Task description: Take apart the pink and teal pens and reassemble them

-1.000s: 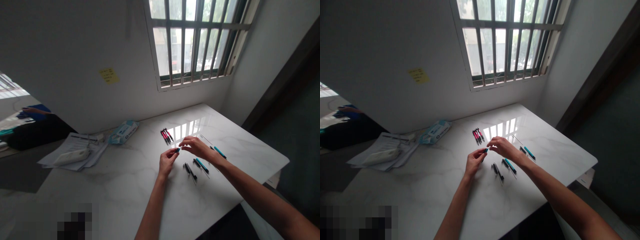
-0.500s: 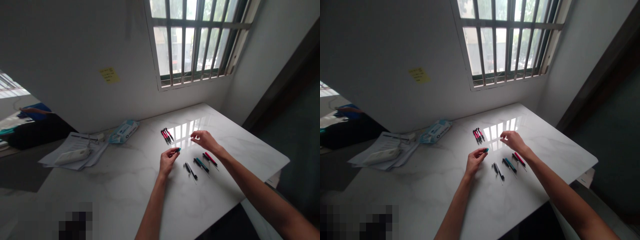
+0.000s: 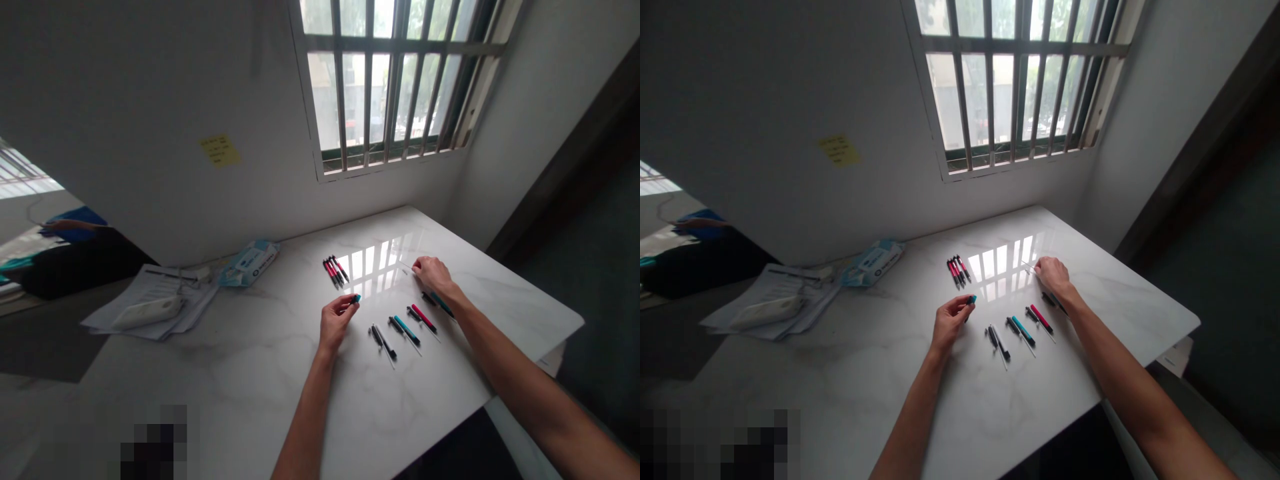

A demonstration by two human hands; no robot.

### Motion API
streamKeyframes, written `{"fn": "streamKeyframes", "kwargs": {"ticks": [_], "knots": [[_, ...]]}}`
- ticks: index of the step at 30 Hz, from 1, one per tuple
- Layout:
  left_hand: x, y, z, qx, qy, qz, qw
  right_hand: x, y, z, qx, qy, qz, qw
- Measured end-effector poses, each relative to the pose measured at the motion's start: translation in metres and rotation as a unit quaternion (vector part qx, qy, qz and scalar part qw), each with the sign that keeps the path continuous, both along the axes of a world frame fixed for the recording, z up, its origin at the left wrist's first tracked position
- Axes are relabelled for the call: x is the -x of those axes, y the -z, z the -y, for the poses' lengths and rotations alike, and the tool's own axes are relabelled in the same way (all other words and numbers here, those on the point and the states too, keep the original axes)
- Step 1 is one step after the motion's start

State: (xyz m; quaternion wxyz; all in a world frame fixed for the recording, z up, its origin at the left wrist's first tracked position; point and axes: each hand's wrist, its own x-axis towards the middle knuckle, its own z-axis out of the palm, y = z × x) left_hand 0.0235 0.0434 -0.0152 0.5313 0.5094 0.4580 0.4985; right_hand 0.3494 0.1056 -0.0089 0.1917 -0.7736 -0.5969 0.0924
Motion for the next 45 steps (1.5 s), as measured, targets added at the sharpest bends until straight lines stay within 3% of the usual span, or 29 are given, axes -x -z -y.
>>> {"fn": "streamKeyframes", "kwargs": {"ticks": [2, 4, 7, 9, 12, 15, 20, 24, 27, 30, 33, 37, 45], "knots": [[0.0, -0.001, 0.0, 0.007, -0.005, 0.004, 1.0, 0.009, -0.005, -0.003, -0.027, -0.029, -0.039, 0.998], [0.0, -0.001, 0.0, 0.016, -0.01, 0.012, 1.0, 0.024, -0.01, -0.004, -0.07, -0.083, -0.147, 0.983], [-0.001, 0.0, 0.0, 0.024, -0.011, 0.029, 0.999, 0.056, -0.02, 0.004, -0.118, -0.184, -0.362, 0.906], [-0.002, 0.001, -0.001, 0.024, -0.007, 0.039, 0.999, 0.079, -0.028, 0.012, -0.122, -0.228, -0.45, 0.855], [-0.002, 0.0, 0.0, 0.025, -0.002, 0.044, 0.999, 0.105, -0.037, 0.024, -0.11, -0.259, -0.508, 0.814], [-0.002, -0.001, 0.0, 0.027, 0.0, 0.046, 0.999, 0.119, -0.04, 0.03, -0.107, -0.272, -0.517, 0.804], [-0.002, -0.002, 0.0, 0.021, 0.006, 0.05, 0.998, 0.129, -0.035, 0.034, -0.096, -0.278, -0.513, 0.807], [-0.002, -0.002, -0.001, 0.011, 0.012, 0.05, 0.999, 0.128, -0.033, 0.037, -0.04, -0.333, -0.472, 0.815], [-0.001, -0.001, -0.001, 0.021, 0.0, 0.057, 0.998, 0.108, -0.03, 0.033, -0.046, -0.319, -0.36, 0.876], [-0.001, -0.001, 0.0, 0.032, -0.018, 0.07, 0.997, 0.071, -0.023, 0.018, -0.08, -0.205, -0.187, 0.957], [-0.002, -0.001, 0.001, 0.035, -0.022, 0.077, 0.996, 0.034, -0.014, -0.001, -0.037, -0.063, -0.036, 0.997], [-0.003, -0.002, 0.001, 0.038, -0.021, 0.071, 0.997, 0.014, -0.003, -0.017, 0.006, -0.012, -0.013, 1.0], [-0.004, -0.001, 0.002, 0.05, -0.021, 0.054, 0.997, 0.033, 0.004, -0.012, -0.03, -0.064, -0.058, 0.996]]}}
